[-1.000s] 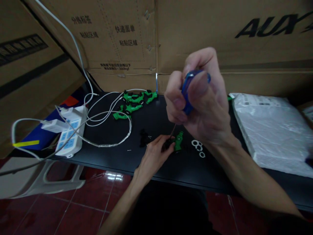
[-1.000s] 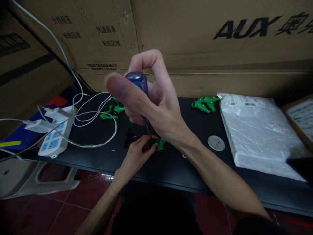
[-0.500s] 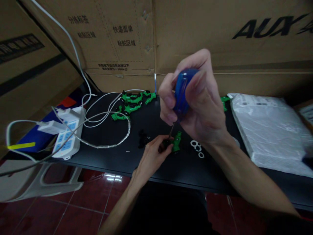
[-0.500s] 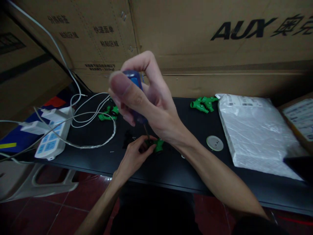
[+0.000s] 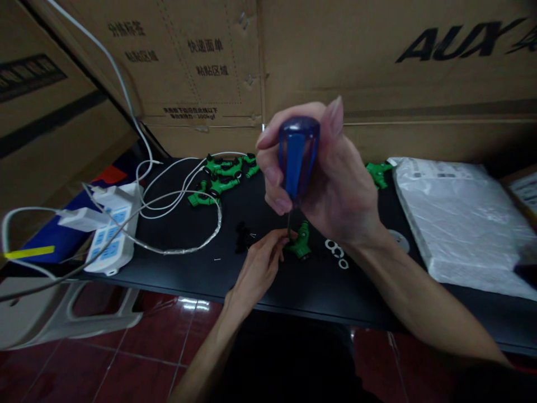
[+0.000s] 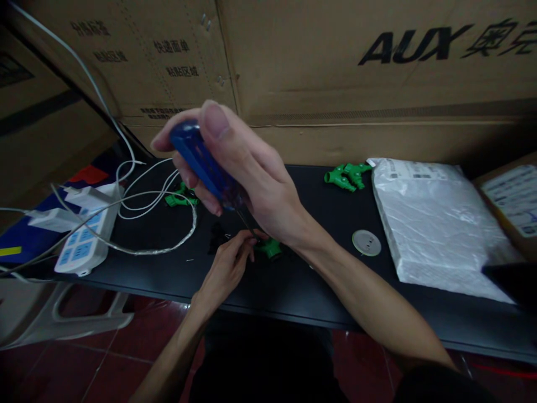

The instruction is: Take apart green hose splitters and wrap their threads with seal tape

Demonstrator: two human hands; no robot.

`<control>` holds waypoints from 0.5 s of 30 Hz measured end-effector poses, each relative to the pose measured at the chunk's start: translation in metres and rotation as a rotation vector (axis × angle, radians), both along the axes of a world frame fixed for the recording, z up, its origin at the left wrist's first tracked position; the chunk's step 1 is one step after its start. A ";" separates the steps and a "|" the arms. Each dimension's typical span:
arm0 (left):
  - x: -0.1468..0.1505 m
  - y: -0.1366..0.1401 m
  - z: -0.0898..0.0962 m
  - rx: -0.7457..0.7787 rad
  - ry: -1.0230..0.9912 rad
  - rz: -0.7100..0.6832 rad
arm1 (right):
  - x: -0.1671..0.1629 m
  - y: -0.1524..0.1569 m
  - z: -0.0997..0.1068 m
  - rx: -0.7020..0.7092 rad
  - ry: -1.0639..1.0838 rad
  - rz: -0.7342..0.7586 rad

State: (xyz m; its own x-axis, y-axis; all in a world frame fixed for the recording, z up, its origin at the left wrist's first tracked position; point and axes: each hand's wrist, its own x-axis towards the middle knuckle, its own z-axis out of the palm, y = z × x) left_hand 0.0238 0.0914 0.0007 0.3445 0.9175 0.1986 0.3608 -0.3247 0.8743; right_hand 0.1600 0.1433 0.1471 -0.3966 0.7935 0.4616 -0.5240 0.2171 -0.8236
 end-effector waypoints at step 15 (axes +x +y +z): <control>0.002 0.001 -0.004 -0.067 -0.041 0.011 | 0.000 -0.001 0.004 -0.038 -0.013 -0.011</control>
State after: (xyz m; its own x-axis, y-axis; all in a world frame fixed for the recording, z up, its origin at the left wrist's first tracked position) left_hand 0.0257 0.0922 -0.0032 0.3275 0.9328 0.1502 0.3276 -0.2612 0.9080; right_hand 0.1596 0.1418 0.1509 -0.3931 0.8150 0.4258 -0.5112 0.1912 -0.8379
